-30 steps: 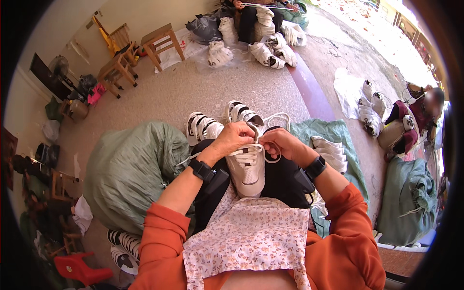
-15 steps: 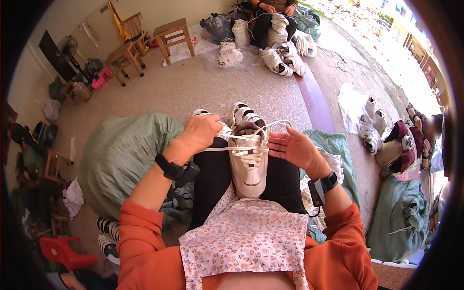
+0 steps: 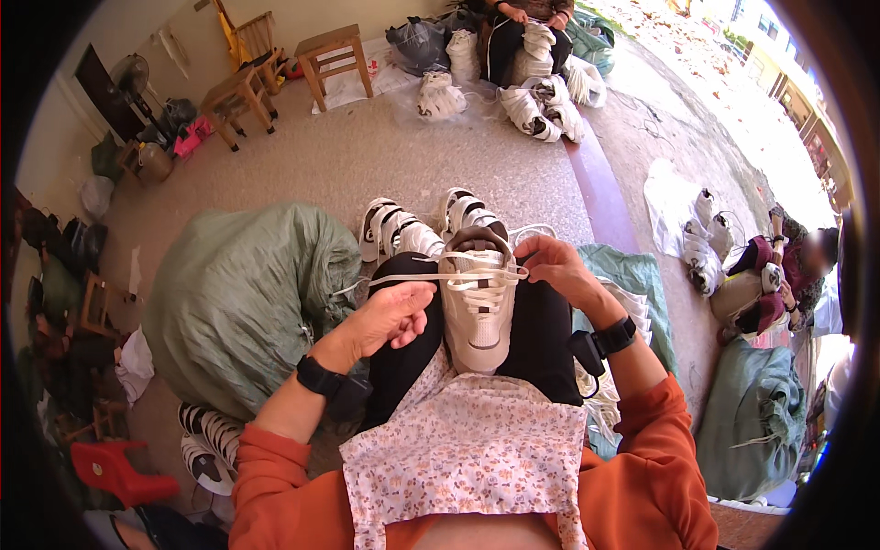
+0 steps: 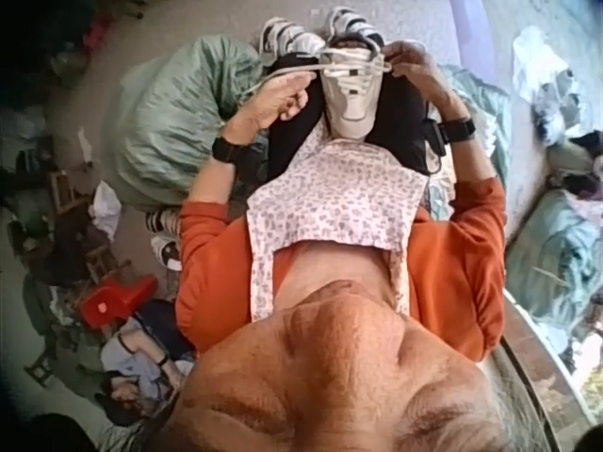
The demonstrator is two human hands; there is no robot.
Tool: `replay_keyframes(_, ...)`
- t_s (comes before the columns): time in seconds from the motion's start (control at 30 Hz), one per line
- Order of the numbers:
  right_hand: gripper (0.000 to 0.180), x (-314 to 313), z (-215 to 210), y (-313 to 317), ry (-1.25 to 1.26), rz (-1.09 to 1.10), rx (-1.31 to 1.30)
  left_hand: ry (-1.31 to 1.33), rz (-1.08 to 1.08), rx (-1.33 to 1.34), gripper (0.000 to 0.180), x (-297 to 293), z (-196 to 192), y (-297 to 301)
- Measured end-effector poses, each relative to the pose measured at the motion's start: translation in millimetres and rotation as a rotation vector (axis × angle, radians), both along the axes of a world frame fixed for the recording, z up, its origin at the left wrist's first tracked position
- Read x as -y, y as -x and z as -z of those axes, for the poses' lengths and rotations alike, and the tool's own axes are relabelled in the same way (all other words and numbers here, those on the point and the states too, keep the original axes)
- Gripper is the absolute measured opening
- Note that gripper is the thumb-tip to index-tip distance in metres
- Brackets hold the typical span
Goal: The recorder is lacing a pair of white shoes while sitting on the floor in a manufacturing or assembly area.
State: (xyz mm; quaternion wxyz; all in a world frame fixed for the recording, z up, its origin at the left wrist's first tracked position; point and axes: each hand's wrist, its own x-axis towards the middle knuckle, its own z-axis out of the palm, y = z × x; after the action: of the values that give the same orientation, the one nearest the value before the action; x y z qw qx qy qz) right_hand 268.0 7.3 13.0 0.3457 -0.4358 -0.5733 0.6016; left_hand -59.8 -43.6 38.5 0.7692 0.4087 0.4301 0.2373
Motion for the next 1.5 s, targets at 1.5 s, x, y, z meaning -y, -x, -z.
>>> replay_keyframes(1.5,0.020,-49,-23,88,-0.544,-0.398,0.581,-1.285,0.039,-0.890,0.018,-47,23,-17)
